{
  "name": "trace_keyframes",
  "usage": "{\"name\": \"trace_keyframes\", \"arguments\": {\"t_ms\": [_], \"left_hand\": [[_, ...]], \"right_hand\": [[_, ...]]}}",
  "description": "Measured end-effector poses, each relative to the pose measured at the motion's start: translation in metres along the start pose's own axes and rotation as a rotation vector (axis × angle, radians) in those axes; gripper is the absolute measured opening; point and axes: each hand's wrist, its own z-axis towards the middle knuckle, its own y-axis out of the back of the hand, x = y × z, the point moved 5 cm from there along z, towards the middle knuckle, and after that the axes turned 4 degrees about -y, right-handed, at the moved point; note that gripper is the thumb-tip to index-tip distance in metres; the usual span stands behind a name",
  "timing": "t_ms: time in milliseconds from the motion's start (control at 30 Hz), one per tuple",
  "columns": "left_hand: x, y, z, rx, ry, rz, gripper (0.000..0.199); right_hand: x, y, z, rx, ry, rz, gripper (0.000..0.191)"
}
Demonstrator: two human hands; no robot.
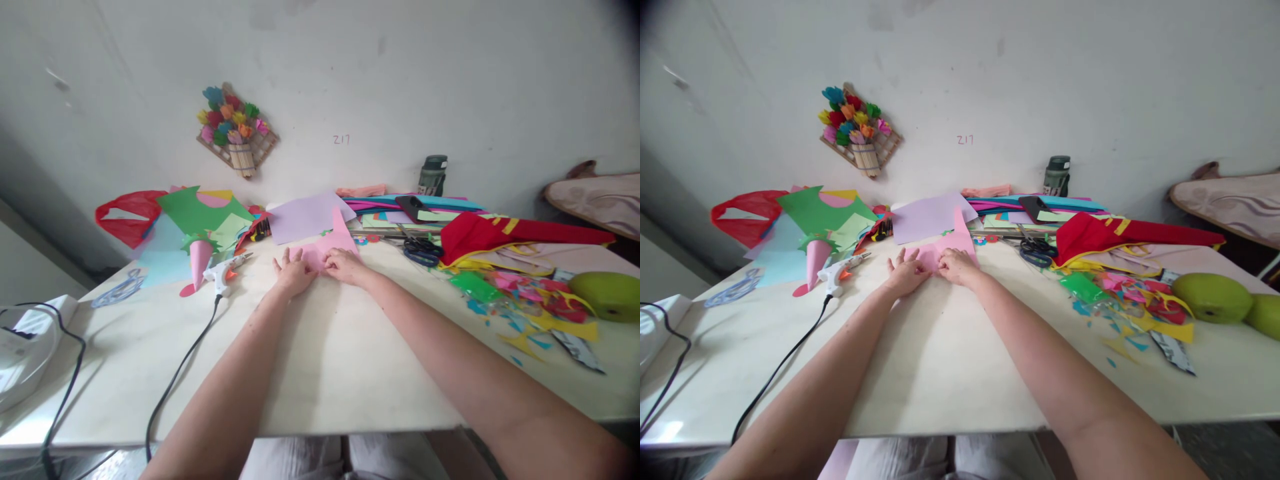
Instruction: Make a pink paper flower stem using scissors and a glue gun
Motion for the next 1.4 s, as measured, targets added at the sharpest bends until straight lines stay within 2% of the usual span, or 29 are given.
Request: {"name": "trace_keyframes", "arguments": {"t_ms": [133, 400, 600, 667, 733, 833, 933, 1100, 1200, 1300, 1400], "left_hand": [[0.000, 0.001, 0.000, -0.009, -0.007, 0.020, 0.031], [-0.005, 0.007, -0.002, -0.049, -0.158, 0.065, 0.023], [-0.002, 0.003, 0.000, -0.016, -0.156, 0.022, 0.026], [-0.001, 0.001, 0.001, 0.008, -0.152, 0.000, 0.029], [0.000, 0.000, 0.002, 0.026, -0.158, -0.017, 0.031], [0.002, 0.000, 0.003, 0.038, -0.157, -0.024, 0.032], [0.003, -0.001, 0.004, 0.059, -0.142, -0.028, 0.033], [0.007, 0.000, 0.004, 0.048, -0.065, -0.020, 0.038], [0.011, 0.002, 0.004, 0.033, 0.020, -0.022, 0.052], [0.014, 0.002, 0.004, 0.082, 0.071, -0.013, 0.070], [0.018, 0.002, 0.003, 0.152, 0.110, -0.010, 0.077]], "right_hand": [[-0.003, -0.003, 0.002, 0.004, -0.001, 0.002, 0.018], [-0.005, -0.003, 0.005, 0.027, 0.022, -0.009, 0.017], [-0.016, -0.002, 0.004, 0.022, -0.021, -0.001, 0.011], [-0.020, -0.002, 0.003, -0.007, -0.028, -0.022, 0.017], [-0.024, -0.002, 0.001, -0.014, -0.050, -0.049, 0.034], [-0.030, -0.005, 0.000, 0.051, -0.103, -0.089, 0.061], [-0.032, -0.007, 0.000, 0.119, -0.112, -0.119, 0.074], [-0.034, -0.008, 0.001, 0.165, -0.107, -0.152, 0.082], [-0.035, -0.008, 0.001, 0.183, -0.122, -0.161, 0.082], [-0.035, -0.008, 0.001, 0.191, -0.131, -0.166, 0.080], [-0.037, -0.008, 0.001, 0.194, -0.148, -0.169, 0.081]]}}
